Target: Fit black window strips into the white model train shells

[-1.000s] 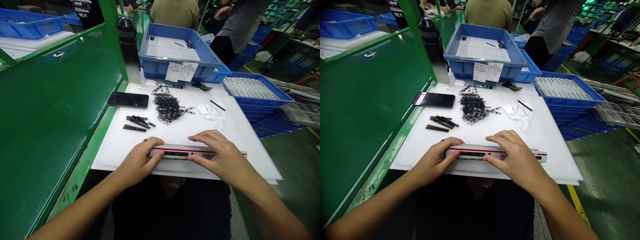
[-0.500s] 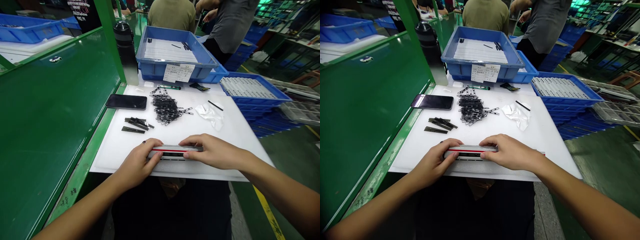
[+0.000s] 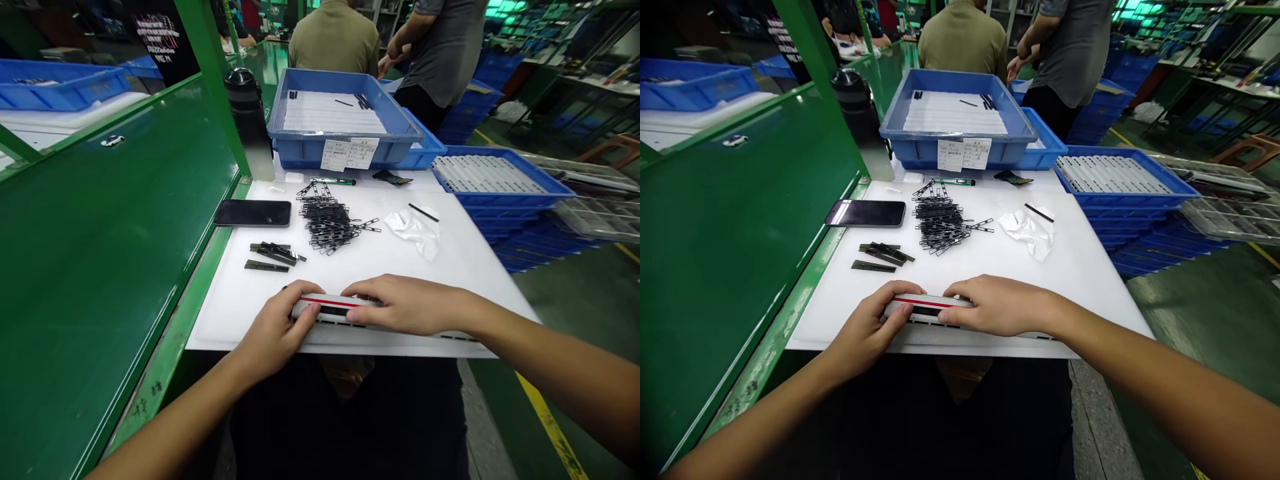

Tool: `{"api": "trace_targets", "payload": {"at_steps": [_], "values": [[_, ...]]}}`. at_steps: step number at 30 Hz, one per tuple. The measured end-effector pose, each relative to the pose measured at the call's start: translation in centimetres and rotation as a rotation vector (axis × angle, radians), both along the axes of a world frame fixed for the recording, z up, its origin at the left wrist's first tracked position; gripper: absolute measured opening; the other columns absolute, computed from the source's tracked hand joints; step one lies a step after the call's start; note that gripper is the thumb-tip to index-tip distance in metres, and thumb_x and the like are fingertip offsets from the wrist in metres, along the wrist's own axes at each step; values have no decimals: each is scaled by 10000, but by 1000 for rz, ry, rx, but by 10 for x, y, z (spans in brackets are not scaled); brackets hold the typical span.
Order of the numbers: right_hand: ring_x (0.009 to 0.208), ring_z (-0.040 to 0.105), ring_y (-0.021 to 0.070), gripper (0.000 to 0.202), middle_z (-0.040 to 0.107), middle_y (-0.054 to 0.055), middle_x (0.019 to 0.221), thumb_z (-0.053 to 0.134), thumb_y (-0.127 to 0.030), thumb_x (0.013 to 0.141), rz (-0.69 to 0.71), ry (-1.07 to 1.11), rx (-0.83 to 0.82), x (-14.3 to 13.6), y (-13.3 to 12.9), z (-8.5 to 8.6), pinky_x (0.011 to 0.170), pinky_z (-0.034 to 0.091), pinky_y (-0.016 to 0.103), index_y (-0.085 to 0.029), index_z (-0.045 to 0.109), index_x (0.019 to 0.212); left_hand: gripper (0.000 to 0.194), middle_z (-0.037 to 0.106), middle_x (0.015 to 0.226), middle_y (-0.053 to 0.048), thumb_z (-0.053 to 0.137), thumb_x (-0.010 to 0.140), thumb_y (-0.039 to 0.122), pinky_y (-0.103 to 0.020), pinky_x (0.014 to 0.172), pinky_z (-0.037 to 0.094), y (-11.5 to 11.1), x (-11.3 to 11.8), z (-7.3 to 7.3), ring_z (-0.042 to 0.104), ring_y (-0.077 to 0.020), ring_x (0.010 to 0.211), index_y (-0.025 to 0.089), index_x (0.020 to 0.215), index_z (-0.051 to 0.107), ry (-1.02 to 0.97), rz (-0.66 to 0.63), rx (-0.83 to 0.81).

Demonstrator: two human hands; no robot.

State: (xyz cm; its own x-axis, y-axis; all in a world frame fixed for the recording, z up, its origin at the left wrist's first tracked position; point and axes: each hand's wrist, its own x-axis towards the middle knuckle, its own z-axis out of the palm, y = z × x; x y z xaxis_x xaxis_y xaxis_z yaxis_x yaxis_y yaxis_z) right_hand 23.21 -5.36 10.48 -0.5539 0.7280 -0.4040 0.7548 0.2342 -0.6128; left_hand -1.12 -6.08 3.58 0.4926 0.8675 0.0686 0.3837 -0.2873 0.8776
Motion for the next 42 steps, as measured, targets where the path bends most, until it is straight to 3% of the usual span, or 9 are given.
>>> {"api": "trace_targets", "payload": {"at_steps": [3,6,11,13,18,22,29,42], "values": [[734,632,190,376,721,48,888,520,-525,952,30,-3,-22,-7,3,-3,614,436,271,-202,700,1014,185,660,1086,-22,472,1001,313,-316,875,473,-2,0,1,616,-194,994,239,1132,580,-11,18,-21],[773,621,187,317,687,39,892,582,-499,919,-4,61,-115,-8,0,-5,633,456,264,-195,659,967,168,651,1061,-18,480,997,302,-312,848,481,-7,2,3,614,-184,955,242,1124,573,-50,-4,-41],[582,623,129,305,650,9,874,558,-496,937,-343,450,-671,-12,-31,-6,513,490,246,-207,488,1005,321,594,1257,-54,541,975,337,-288,780,527,-18,9,8,622,-162,909,273,1281,466,-266,125,-86],[555,616,114,312,639,-6,826,524,-494,964,-464,589,-746,-19,-49,-9,499,489,228,-206,460,1063,431,577,1297,-71,578,955,368,-296,783,543,-22,11,10,629,-171,922,284,1344,412,-324,157,-167],[592,614,96,351,602,-35,811,509,-532,979,-599,707,-633,-40,-84,-28,552,520,223,-219,468,1133,539,636,1059,-23,652,908,351,-305,813,548,-34,18,15,629,-173,905,295,1361,365,-325,117,-413],[591,607,114,451,609,-42,709,483,-547,989,-702,678,-595,-51,-99,-37,583,520,242,-224,423,1298,587,615,970,18,655,906,294,-264,801,532,-42,21,19,601,-144,875,337,1392,330,-294,134,-421],[642,608,118,554,631,-16,756,431,-559,1007,-758,729,-663,-58,-107,-28,635,526,258,-205,344,1425,420,587,907,47,619,937,295,-191,743,504,-44,20,21,565,-107,833,332,1310,427,-369,122,-441],[650,614,119,548,654,-11,759,440,-591,994,-781,738,-639,-65,-113,-40,638,518,254,-240,351,1405,293,591,821,41,549,971,442,-211,619,493,-38,20,8,559,-111,695,284,1218,542,-389,200,-431]]}}
